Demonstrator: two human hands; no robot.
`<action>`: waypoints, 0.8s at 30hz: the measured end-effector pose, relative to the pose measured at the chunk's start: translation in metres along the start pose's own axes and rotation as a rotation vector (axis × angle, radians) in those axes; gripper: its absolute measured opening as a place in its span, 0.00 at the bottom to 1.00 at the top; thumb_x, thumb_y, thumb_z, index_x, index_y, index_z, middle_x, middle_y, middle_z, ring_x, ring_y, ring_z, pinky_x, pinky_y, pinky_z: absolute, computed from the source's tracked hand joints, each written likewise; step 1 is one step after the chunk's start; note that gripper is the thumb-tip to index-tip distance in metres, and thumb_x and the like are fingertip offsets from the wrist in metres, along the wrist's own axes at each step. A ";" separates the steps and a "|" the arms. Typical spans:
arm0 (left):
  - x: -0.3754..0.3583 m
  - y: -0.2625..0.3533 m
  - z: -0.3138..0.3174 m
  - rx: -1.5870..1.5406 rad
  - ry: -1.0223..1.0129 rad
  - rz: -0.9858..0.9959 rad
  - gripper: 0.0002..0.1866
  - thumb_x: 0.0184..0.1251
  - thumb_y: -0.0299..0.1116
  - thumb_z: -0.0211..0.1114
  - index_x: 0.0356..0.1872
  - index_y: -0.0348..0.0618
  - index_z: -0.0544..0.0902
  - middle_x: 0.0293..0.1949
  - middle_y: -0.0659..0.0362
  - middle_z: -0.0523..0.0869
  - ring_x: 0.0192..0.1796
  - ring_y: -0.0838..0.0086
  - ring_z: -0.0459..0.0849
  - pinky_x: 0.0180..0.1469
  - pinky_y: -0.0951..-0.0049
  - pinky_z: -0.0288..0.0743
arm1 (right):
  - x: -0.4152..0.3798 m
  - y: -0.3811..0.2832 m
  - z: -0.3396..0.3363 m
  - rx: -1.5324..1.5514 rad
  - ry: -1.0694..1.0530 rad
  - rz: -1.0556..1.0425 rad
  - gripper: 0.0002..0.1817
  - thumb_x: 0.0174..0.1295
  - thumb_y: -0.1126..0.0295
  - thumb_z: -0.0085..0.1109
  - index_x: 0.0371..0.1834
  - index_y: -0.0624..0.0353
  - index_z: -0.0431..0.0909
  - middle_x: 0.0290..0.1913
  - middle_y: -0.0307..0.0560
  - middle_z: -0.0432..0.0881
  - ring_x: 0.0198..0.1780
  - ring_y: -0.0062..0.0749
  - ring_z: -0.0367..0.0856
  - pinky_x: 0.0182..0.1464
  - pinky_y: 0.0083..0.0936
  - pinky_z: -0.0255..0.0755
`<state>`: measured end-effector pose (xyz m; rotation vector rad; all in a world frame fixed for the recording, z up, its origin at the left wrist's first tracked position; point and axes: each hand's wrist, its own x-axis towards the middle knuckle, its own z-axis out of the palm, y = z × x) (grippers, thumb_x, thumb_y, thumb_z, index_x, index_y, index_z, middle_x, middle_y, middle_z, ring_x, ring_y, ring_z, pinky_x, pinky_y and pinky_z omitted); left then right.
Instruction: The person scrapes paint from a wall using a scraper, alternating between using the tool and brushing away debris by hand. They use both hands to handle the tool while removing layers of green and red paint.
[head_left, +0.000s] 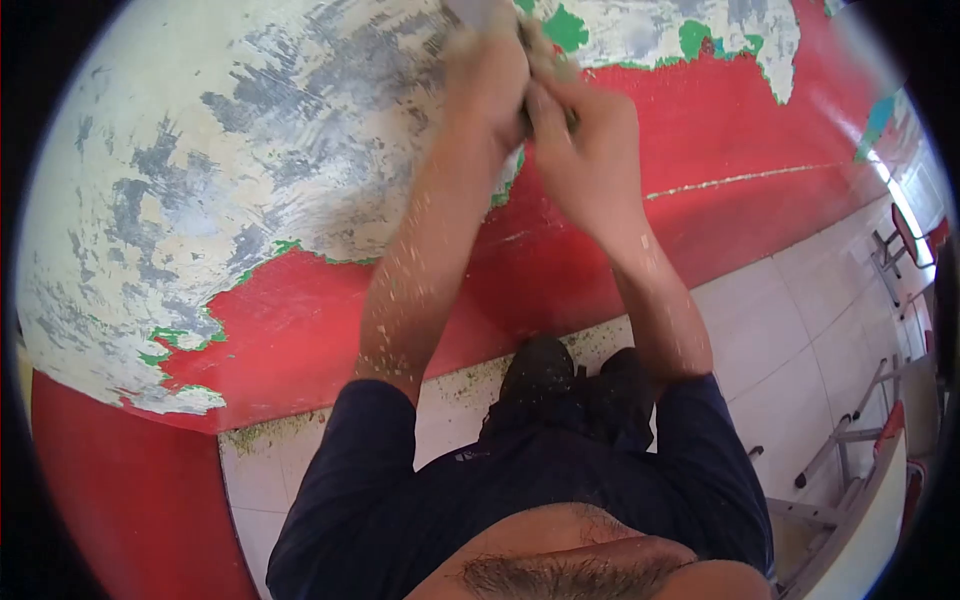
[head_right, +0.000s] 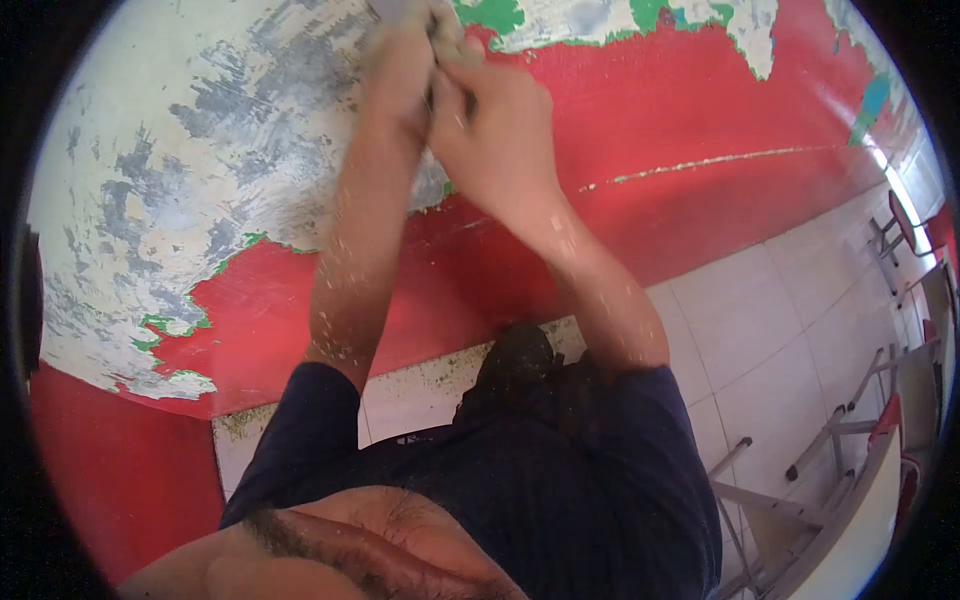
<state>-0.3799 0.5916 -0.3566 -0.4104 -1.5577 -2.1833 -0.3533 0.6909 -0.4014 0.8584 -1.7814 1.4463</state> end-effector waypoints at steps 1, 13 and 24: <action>-0.011 -0.006 0.001 -0.067 0.060 -0.069 0.17 0.73 0.37 0.47 0.28 0.34 0.73 0.21 0.55 0.75 0.22 0.67 0.78 0.29 0.64 0.79 | -0.009 0.008 0.006 0.090 0.060 -0.081 0.14 0.66 0.76 0.51 0.51 0.68 0.79 0.22 0.46 0.78 0.24 0.17 0.67 0.27 0.24 0.66; 0.009 0.011 -0.004 0.101 0.054 0.046 0.15 0.73 0.38 0.48 0.27 0.42 0.73 0.20 0.62 0.73 0.20 0.75 0.72 0.25 0.73 0.74 | 0.013 0.008 0.018 0.013 0.108 -0.107 0.09 0.60 0.73 0.50 0.35 0.63 0.80 0.23 0.62 0.77 0.28 0.59 0.78 0.29 0.41 0.70; -0.018 -0.010 -0.015 0.015 0.148 -0.095 0.14 0.72 0.37 0.48 0.28 0.40 0.74 0.21 0.60 0.74 0.21 0.72 0.75 0.26 0.70 0.74 | -0.022 0.002 0.020 0.065 0.027 0.079 0.12 0.62 0.75 0.52 0.45 0.63 0.82 0.24 0.60 0.77 0.26 0.45 0.77 0.30 0.32 0.71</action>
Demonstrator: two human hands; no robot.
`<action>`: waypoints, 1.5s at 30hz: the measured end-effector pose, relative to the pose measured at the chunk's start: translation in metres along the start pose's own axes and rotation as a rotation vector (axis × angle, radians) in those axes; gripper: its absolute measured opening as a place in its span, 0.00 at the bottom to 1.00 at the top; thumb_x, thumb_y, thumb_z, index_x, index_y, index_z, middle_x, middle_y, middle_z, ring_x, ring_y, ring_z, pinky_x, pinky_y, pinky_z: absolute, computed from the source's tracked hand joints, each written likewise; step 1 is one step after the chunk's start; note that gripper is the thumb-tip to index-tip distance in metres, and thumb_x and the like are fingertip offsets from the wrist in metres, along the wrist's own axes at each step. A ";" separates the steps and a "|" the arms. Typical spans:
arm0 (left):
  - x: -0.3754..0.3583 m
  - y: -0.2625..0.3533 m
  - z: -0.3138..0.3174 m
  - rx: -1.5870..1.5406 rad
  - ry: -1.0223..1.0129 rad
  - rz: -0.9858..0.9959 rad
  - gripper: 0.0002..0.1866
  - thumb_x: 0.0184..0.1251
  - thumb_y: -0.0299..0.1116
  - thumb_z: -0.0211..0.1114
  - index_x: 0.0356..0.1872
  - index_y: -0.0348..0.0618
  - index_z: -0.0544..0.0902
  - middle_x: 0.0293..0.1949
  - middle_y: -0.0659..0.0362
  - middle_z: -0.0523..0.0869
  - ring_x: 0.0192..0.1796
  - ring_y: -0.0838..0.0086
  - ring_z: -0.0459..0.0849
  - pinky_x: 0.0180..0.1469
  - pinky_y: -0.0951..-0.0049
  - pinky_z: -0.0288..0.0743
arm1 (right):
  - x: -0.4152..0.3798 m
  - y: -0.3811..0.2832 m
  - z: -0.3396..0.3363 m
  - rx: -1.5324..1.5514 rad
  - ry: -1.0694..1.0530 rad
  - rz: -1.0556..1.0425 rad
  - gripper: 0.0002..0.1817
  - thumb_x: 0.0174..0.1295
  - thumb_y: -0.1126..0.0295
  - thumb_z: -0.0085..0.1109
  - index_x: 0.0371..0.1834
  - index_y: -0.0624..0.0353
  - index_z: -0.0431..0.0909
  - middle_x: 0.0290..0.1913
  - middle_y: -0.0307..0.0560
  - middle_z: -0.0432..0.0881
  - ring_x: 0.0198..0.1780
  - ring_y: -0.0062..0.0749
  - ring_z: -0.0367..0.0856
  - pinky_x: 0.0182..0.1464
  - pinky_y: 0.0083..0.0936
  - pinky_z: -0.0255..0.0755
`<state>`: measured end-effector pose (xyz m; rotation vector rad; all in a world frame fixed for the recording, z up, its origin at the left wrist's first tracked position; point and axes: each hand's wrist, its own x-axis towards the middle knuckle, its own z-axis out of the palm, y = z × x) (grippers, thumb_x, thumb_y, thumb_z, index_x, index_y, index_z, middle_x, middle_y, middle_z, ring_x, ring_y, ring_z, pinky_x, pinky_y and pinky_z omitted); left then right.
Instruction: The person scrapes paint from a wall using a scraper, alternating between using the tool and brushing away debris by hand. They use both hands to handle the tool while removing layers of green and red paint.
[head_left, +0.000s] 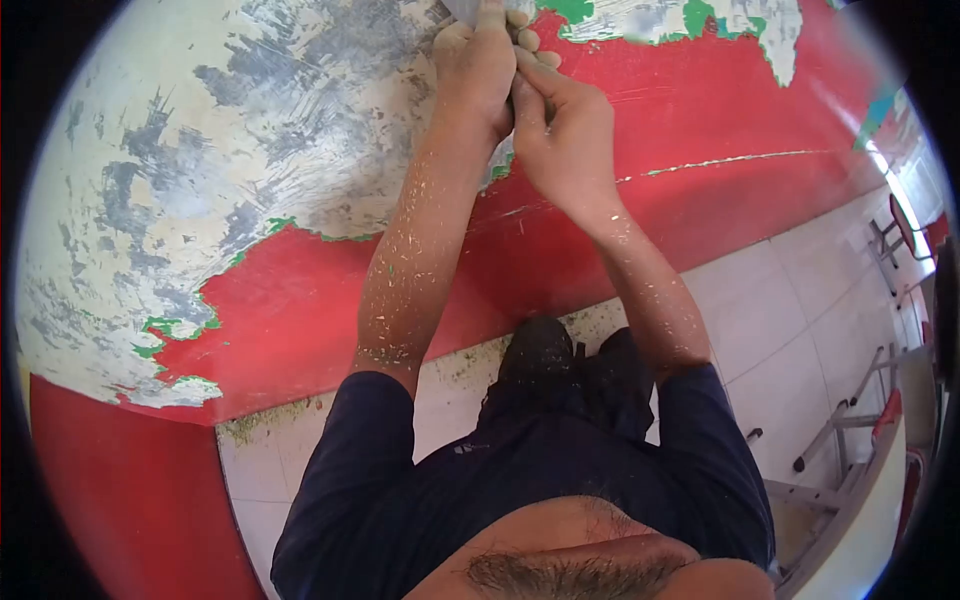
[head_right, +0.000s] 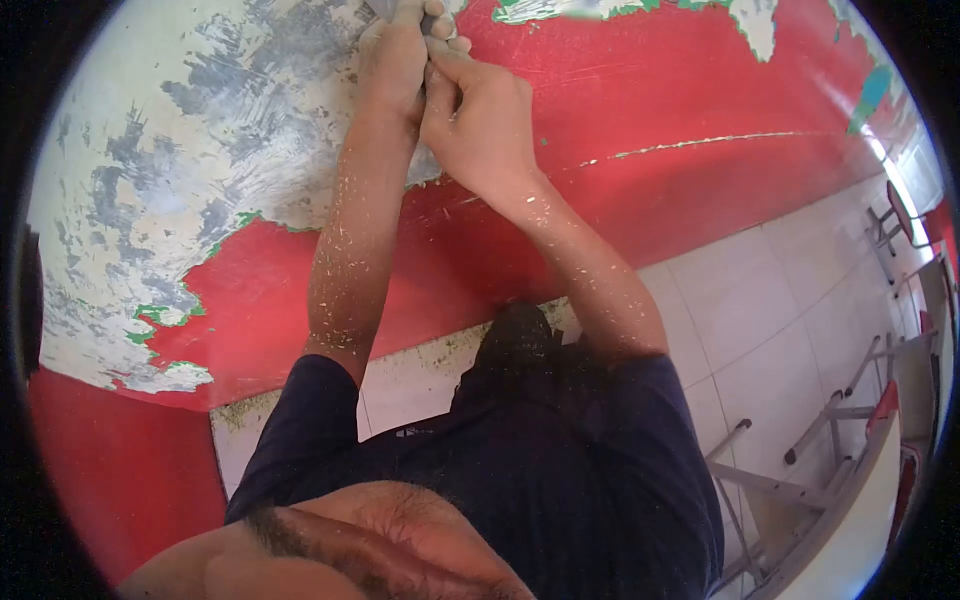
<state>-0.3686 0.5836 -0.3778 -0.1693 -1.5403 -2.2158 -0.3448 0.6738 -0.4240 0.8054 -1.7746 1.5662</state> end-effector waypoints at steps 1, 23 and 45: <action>0.002 0.004 0.002 0.039 0.012 0.024 0.14 0.72 0.37 0.48 0.27 0.41 0.73 0.20 0.62 0.73 0.20 0.74 0.73 0.25 0.73 0.73 | -0.003 0.000 0.000 -0.024 -0.006 -0.019 0.13 0.64 0.75 0.52 0.48 0.62 0.81 0.23 0.56 0.77 0.25 0.33 0.73 0.29 0.28 0.69; 0.002 0.014 0.000 -0.106 -0.080 -0.032 0.16 0.73 0.38 0.50 0.28 0.38 0.75 0.20 0.59 0.76 0.21 0.70 0.78 0.25 0.68 0.76 | 0.007 -0.015 0.001 -0.070 -0.036 -0.073 0.13 0.64 0.75 0.50 0.48 0.64 0.81 0.26 0.63 0.78 0.28 0.53 0.81 0.30 0.33 0.72; 0.019 0.023 0.009 -0.268 -0.182 0.084 0.19 0.74 0.40 0.53 0.35 0.28 0.76 0.23 0.55 0.78 0.23 0.70 0.78 0.24 0.68 0.76 | 0.022 -0.024 0.016 -0.496 0.013 -0.322 0.15 0.63 0.76 0.48 0.49 0.70 0.80 0.27 0.57 0.84 0.27 0.36 0.85 0.30 0.29 0.74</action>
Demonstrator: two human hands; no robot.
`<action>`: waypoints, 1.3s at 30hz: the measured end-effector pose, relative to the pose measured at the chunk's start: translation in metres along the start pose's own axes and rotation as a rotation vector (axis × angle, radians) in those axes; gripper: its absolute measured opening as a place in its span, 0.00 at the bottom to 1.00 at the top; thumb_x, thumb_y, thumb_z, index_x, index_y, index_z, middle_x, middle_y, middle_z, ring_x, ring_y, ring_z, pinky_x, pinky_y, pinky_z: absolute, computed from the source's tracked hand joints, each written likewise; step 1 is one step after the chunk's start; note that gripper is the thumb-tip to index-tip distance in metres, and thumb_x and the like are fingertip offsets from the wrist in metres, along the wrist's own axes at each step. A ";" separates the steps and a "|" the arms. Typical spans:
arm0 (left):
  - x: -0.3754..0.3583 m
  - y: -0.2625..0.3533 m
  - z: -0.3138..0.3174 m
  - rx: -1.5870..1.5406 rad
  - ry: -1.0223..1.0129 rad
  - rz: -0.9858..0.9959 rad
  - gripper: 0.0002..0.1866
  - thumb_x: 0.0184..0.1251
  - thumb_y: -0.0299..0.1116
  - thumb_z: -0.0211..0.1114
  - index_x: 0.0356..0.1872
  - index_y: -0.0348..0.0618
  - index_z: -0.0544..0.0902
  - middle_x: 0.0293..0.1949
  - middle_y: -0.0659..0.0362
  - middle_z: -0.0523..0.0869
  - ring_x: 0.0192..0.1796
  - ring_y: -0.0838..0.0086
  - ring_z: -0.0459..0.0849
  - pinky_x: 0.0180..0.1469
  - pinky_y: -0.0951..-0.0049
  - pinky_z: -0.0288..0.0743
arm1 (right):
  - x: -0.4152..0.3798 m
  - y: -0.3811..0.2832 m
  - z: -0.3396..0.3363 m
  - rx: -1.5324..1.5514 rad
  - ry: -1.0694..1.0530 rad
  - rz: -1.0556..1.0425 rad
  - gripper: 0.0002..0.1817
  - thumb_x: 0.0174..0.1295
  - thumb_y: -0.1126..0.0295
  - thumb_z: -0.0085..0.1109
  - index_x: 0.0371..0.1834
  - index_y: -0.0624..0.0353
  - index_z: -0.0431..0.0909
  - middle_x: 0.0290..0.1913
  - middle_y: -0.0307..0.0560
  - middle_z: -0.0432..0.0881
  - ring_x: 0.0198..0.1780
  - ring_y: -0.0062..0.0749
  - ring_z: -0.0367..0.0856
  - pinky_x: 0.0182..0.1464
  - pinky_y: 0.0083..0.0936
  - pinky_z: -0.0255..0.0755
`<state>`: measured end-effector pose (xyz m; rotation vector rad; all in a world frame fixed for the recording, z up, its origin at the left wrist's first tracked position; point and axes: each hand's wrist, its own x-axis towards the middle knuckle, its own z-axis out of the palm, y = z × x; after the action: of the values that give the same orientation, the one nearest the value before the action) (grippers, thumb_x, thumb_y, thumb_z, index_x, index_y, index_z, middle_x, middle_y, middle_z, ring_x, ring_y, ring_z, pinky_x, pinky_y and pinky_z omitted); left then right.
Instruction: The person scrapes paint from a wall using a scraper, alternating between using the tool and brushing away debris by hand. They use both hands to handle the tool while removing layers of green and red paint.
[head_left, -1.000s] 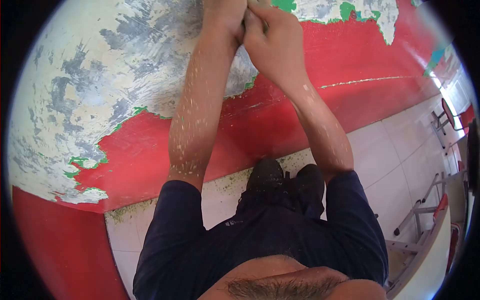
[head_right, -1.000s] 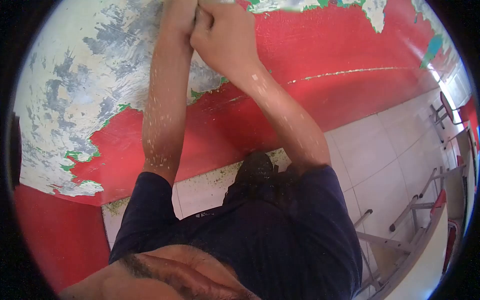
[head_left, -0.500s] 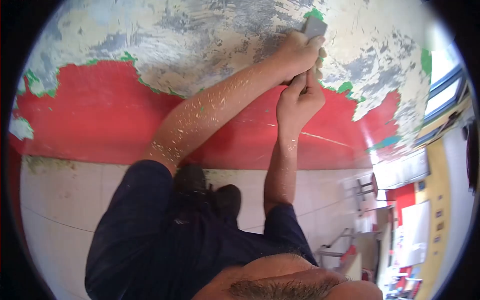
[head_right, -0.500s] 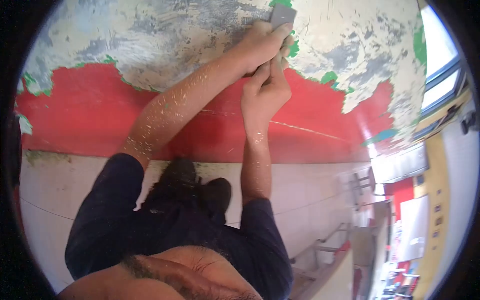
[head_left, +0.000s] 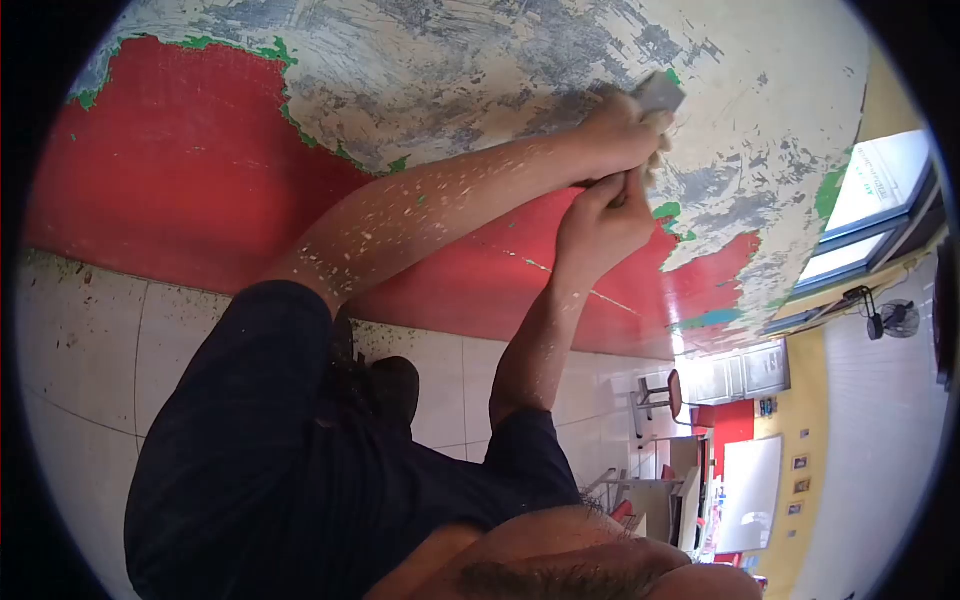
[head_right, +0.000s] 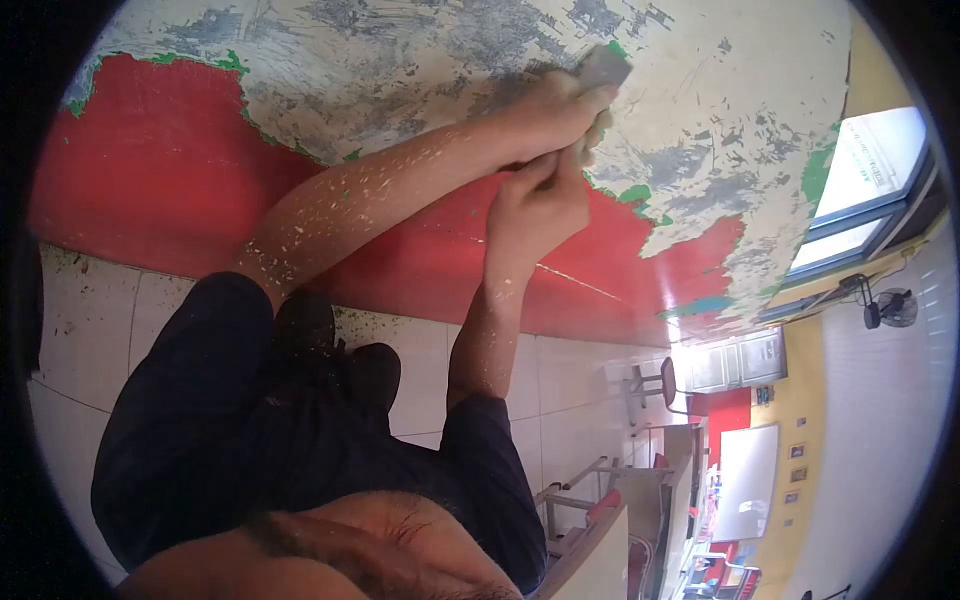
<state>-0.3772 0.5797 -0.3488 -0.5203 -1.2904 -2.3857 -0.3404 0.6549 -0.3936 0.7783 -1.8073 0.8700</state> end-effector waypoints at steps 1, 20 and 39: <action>0.002 0.008 0.001 0.030 -0.014 0.014 0.19 0.74 0.39 0.53 0.37 0.27 0.76 0.25 0.54 0.78 0.23 0.71 0.78 0.24 0.68 0.76 | 0.003 -0.004 -0.002 -0.008 -0.017 0.003 0.15 0.63 0.76 0.48 0.48 0.70 0.80 0.27 0.58 0.84 0.27 0.37 0.85 0.31 0.30 0.74; -0.010 -0.015 -0.001 -0.067 -0.011 -0.070 0.18 0.72 0.39 0.55 0.32 0.29 0.77 0.23 0.53 0.80 0.22 0.68 0.81 0.24 0.67 0.76 | -0.011 -0.012 -0.014 -0.083 -0.064 0.099 0.13 0.63 0.77 0.47 0.45 0.71 0.80 0.25 0.58 0.83 0.29 0.41 0.86 0.30 0.31 0.74; 0.025 0.049 -0.024 1.046 -0.048 0.720 0.17 0.71 0.42 0.53 0.40 0.35 0.78 0.32 0.48 0.82 0.31 0.61 0.81 0.33 0.60 0.76 | 0.014 0.006 -0.009 0.550 0.223 0.216 0.21 0.70 0.66 0.47 0.61 0.65 0.72 0.27 0.47 0.76 0.17 0.16 0.63 0.14 0.15 0.52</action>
<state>-0.3785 0.5310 -0.3139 -0.5520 -1.7426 -0.9384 -0.3452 0.6639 -0.3792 0.7901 -1.4811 1.5712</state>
